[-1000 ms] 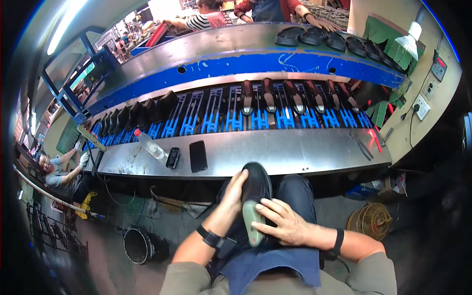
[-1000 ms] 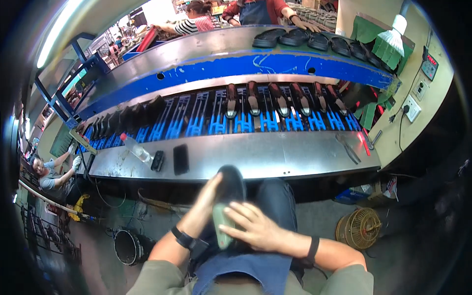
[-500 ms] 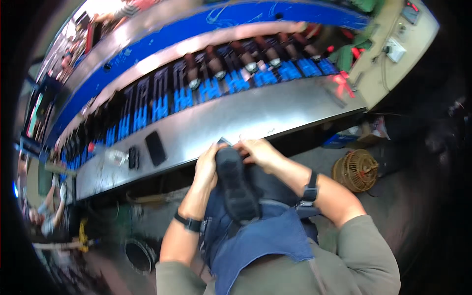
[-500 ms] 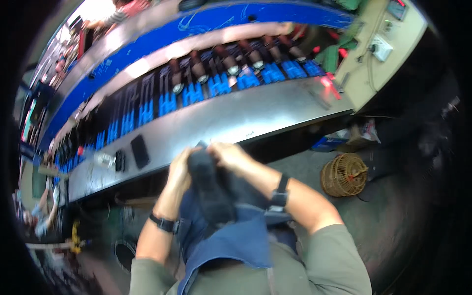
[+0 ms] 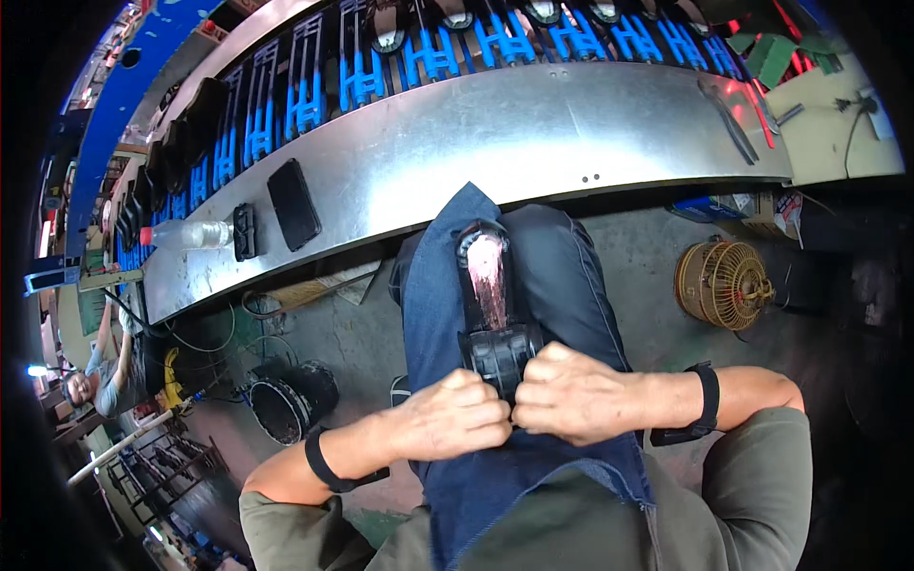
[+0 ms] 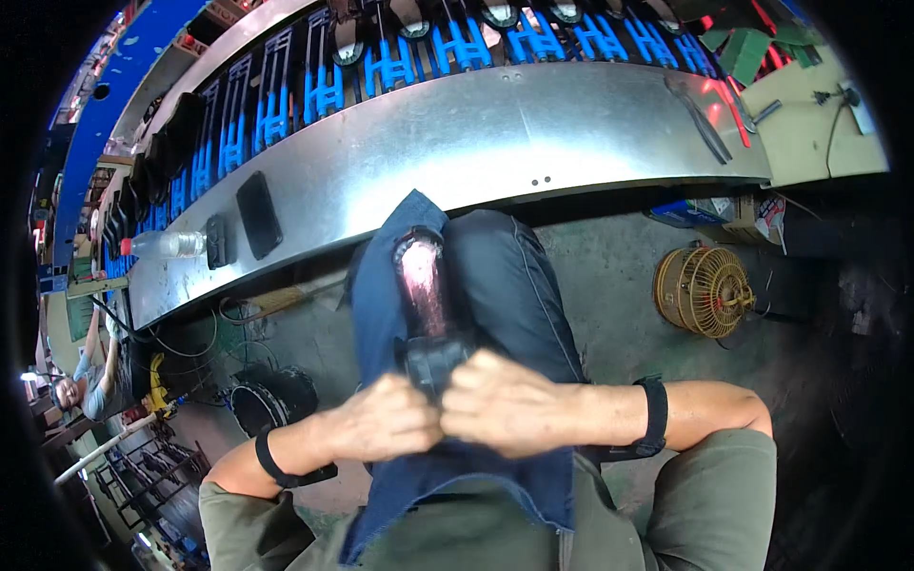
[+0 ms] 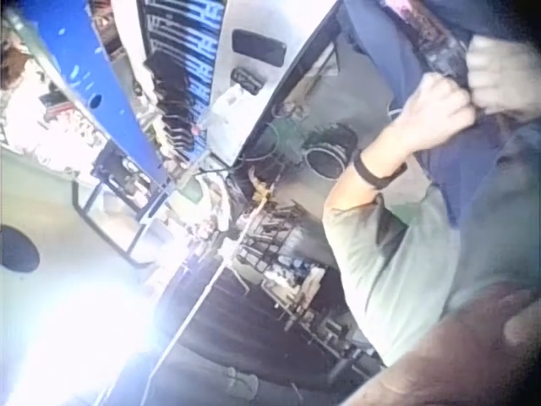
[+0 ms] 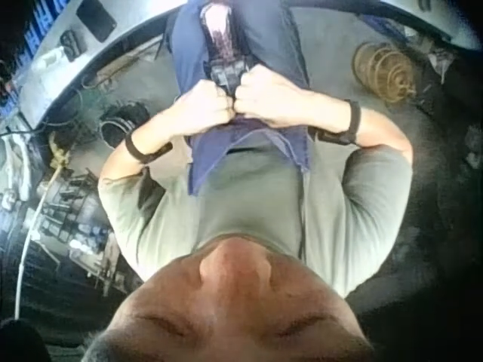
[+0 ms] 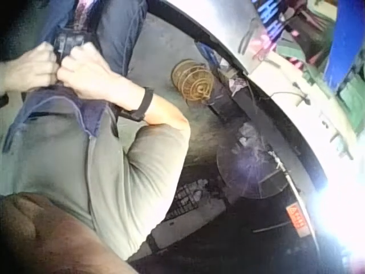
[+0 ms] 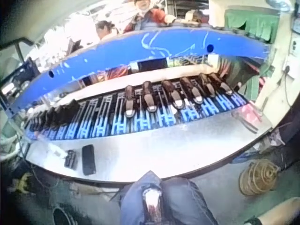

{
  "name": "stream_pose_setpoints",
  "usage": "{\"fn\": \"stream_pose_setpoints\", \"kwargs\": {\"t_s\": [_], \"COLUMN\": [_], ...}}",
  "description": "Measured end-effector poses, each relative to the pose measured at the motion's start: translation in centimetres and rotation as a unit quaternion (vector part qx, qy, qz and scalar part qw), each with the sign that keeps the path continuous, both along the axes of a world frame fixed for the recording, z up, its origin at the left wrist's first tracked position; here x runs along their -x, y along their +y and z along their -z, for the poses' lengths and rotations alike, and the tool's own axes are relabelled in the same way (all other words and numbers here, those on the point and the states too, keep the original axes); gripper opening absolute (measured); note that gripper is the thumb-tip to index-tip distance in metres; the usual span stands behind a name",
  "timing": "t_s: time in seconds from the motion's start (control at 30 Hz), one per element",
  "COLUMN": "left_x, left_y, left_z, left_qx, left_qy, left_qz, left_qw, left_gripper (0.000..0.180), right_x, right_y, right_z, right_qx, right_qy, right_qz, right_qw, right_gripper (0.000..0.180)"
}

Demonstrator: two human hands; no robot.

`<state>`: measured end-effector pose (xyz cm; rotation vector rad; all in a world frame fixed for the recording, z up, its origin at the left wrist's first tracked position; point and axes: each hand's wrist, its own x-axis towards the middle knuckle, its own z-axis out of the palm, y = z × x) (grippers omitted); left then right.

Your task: Inspecting and assembling shoe components on a production line in a factory.

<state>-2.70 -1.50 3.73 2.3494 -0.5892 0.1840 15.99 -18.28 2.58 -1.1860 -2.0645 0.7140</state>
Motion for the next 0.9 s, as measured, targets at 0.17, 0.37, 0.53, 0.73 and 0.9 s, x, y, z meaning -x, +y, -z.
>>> {"fn": "stream_pose_setpoints", "kwargs": {"t_s": [0.17,0.37,0.53,0.73,0.9], "left_x": [-2.7,-6.6,-8.7,-9.4,-9.5], "left_y": [4.7,7.7,9.5,10.4,10.0], "left_z": [1.1,2.6,3.9,4.7,5.1], "left_qx": [0.179,0.396,0.372,0.331,0.287], "left_qy": [0.053,0.163,0.255,0.258,0.206], "left_qz": [-0.106,-0.265,-0.325,-0.301,-0.335], "left_qw": [0.977,0.864,0.831,0.856,0.873], "left_gripper": [0.034,0.032,0.021,0.023,0.025], "right_x": [-4.4,-6.4,-7.0,-7.4,-6.8], "right_y": [4.6,8.8,11.1,11.5,11.4], "right_z": [0.3,0.8,3.7,4.4,4.3], "right_qx": [0.053,0.221,0.273,0.266,0.265], "right_qy": [0.144,0.274,0.235,0.186,0.185], "right_qz": [0.068,0.258,0.303,0.317,0.365], "right_qw": [0.986,0.9,0.882,0.891,0.873], "right_gripper": [0.027,0.037,0.036,0.038,0.039]}}
